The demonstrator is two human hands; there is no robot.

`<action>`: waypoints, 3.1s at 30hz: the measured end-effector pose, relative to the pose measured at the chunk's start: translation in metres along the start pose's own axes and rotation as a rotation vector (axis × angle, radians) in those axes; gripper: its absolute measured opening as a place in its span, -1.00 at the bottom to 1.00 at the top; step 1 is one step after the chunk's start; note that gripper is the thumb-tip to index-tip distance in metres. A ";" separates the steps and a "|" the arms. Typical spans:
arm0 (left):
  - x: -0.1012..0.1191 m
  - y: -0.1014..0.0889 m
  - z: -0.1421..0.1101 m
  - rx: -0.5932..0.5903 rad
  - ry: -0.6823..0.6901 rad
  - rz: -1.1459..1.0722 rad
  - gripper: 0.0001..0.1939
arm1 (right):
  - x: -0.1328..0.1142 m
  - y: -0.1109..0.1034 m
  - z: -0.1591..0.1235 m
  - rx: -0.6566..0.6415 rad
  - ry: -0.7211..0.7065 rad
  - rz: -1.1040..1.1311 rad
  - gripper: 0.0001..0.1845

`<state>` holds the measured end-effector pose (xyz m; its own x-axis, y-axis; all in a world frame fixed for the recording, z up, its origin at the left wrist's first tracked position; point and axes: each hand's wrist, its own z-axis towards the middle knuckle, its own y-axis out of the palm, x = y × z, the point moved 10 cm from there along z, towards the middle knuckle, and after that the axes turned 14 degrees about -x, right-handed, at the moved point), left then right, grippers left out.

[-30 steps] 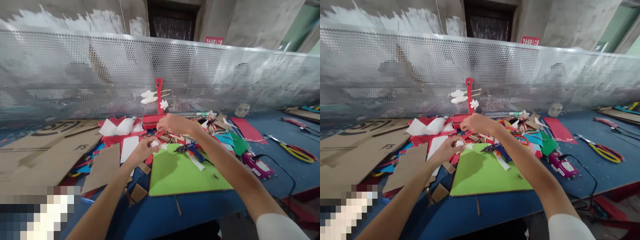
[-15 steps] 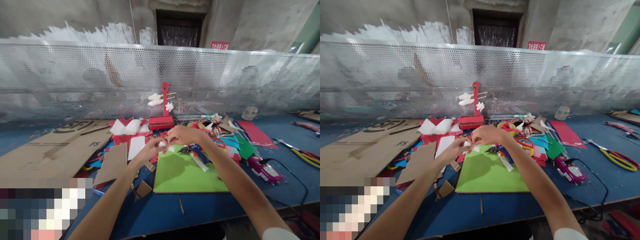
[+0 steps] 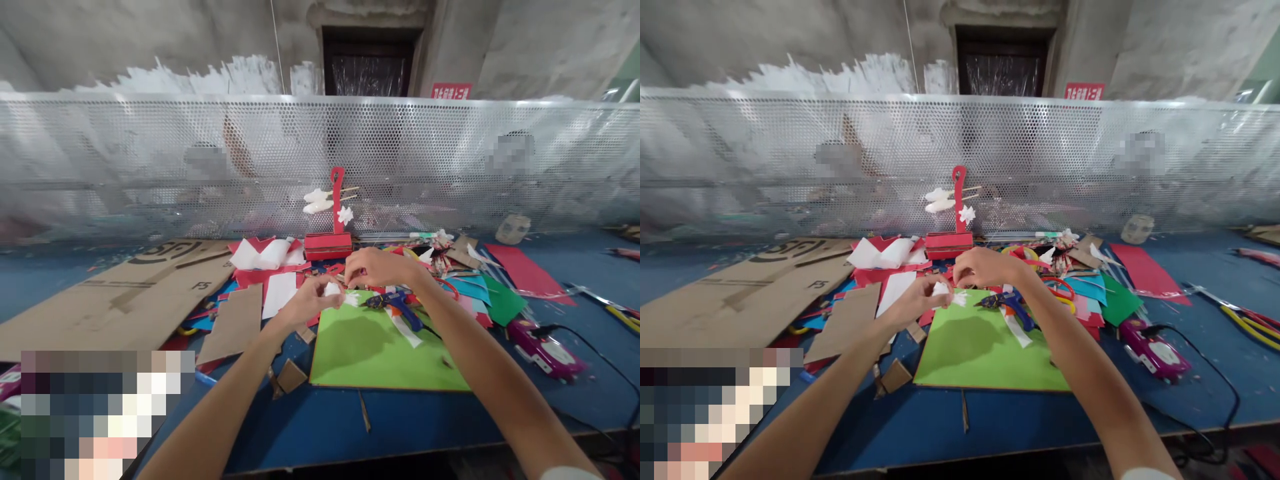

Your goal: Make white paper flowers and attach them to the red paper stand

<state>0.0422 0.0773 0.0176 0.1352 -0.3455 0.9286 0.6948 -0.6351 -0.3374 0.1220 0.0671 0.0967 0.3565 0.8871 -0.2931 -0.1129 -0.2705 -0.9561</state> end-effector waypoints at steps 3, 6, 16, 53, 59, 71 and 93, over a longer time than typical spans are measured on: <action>0.011 -0.001 -0.001 0.056 0.068 -0.002 -0.73 | 0.006 -0.008 -0.005 0.078 0.014 0.160 -0.89; 0.026 -0.005 -0.005 0.163 0.140 0.008 -0.72 | 0.013 -0.017 -0.011 0.220 0.027 0.285 -0.91; 0.092 -0.045 -0.015 0.713 0.442 0.172 -0.75 | 0.033 -0.028 -0.016 0.725 0.041 0.521 -0.82; 0.001 -0.020 0.072 -0.092 0.099 -0.175 -0.67 | 0.051 -0.021 -0.021 0.292 0.109 -0.286 -0.76; -0.003 -0.016 0.072 -0.055 0.105 -0.274 -0.67 | 0.048 -0.031 -0.028 0.351 0.170 -0.347 -0.77; 0.029 -0.059 0.063 0.249 0.214 -0.102 -0.75 | 0.052 -0.035 -0.028 0.609 0.197 0.333 -0.64; 0.071 -0.055 0.046 0.004 0.512 0.256 -0.52 | 0.092 0.015 -0.017 0.434 0.137 1.278 -0.63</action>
<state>0.0457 0.1195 0.1094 -0.0589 -0.7793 0.6239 0.6878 -0.4847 -0.5404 0.1687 0.1380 0.0553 -0.1311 0.0563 -0.9898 -0.7033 -0.7089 0.0528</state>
